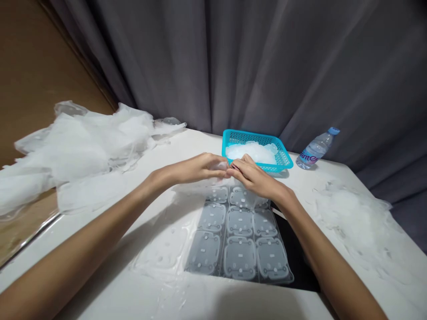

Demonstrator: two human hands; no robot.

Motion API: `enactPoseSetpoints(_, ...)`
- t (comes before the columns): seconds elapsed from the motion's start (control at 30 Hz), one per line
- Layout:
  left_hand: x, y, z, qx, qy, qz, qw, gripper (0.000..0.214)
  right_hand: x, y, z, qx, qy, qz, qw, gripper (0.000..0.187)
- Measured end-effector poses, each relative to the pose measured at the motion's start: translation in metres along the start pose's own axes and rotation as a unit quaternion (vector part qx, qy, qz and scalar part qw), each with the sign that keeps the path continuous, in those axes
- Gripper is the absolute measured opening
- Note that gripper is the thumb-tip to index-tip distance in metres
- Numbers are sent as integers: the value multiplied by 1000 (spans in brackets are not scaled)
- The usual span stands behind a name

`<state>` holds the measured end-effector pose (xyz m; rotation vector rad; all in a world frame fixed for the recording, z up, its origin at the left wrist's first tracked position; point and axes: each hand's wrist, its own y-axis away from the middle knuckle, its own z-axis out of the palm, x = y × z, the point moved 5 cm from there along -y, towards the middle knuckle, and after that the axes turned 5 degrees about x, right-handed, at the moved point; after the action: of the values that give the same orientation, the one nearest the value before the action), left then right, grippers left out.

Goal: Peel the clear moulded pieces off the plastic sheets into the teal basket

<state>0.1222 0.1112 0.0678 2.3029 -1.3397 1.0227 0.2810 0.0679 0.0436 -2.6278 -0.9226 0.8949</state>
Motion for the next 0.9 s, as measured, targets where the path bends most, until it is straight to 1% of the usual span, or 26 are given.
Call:
enactPoseSetpoints(0.1,1,-2,4,-2,14,-10,1000,39,-1,5,-5,-31,25,-7,999,26)
enactPoseSetpoints(0.2,1,-5,10,16,44,-15,999,33,-6,7,-6,-53,77,-23,995,21)
enactPoseSetpoints(0.27,-3,-7,15,40,59,-18,997,30,-11,8,-5,-50,131,-40,989,15)
enactPoseSetpoints(0.33,-14,-10,18,72,66,-22,995,27,-17,9,-4,-43,190,-57,979,12)
enactPoseSetpoints(0.4,-29,-12,17,103,67,-29,992,24,-23,11,-5,-43,234,-70,969,13)
enactPoseSetpoints(0.5,-50,-12,10,125,67,-43,989,23,-28,15,-10,-53,257,-74,962,13)
enactPoseSetpoints(0.53,-54,-12,8,122,68,-48,989,23,-29,15,-12,-55,256,-72,963,14)
enactPoseSetpoints(0.6,-55,-11,4,102,72,-53,991,26,-28,15,-15,-51,247,-61,966,16)
enactPoseSetpoints(0.7,-43,-10,4,60,91,-49,993,30,-21,13,-17,-32,235,-33,971,16)
enactPoseSetpoints(0.8,-30,-9,8,38,113,-47,992,30,-13,12,-16,-13,222,-16,975,16)
enactPoseSetpoints(0.9,-24,-9,14,24,108,-37,993,31,-7,12,-16,3,230,-17,973,19)
